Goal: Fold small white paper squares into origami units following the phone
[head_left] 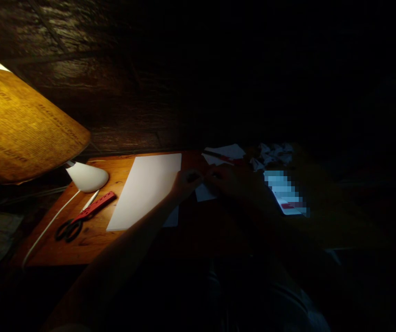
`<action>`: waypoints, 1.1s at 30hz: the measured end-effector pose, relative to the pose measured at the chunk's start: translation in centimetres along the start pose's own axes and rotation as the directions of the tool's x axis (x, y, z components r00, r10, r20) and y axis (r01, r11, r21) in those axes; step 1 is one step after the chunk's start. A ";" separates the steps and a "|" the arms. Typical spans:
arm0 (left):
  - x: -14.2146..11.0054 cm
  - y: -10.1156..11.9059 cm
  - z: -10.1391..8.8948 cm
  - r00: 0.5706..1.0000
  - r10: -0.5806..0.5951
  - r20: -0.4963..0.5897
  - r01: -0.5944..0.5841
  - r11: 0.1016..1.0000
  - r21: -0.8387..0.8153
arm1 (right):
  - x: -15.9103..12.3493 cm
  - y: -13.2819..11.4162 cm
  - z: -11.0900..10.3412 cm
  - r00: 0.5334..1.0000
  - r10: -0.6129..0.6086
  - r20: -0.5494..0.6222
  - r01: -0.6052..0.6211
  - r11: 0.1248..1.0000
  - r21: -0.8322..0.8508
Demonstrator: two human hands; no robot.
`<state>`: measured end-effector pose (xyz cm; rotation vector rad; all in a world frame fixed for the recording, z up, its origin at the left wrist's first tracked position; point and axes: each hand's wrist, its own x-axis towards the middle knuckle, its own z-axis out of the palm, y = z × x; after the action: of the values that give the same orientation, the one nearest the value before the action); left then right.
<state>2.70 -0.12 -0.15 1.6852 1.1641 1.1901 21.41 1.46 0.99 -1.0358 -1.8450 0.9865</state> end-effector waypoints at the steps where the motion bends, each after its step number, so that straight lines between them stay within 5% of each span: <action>1: 0.0 0.0 0.0 1.000 -0.003 0.003 0.003 1.000 0.006 | 0.0 -0.1 0.1 1.000 0.006 0.007 -0.006 1.000 -0.012; 7: -0.1 0.7 0.0 1.000 0.010 0.015 -0.010 1.000 -0.011 | 0.1 -0.3 0.4 1.000 0.014 0.018 -0.015 0.999 0.035; 16: -0.1 1.6 -0.2 0.990 -0.052 -0.133 0.047 0.998 -0.036 | 0.1 -0.4 -0.3 0.995 0.101 0.001 -0.100 0.983 0.157; 22: 0.3 0.7 -0.6 0.960 -0.135 -0.243 0.113 0.988 -0.106 | 0.2 0.0 -0.4 0.977 0.169 -0.131 -0.148 0.977 0.156; 33: 0.4 0.6 -0.7 0.955 -0.158 -0.251 0.121 0.980 -0.156 | 0.3 0.5 -0.3 0.979 0.149 -0.142 -0.135 0.985 0.105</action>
<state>2.26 0.14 0.68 1.3471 1.3037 1.4006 21.72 2.00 0.78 -1.1639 -1.6055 1.0398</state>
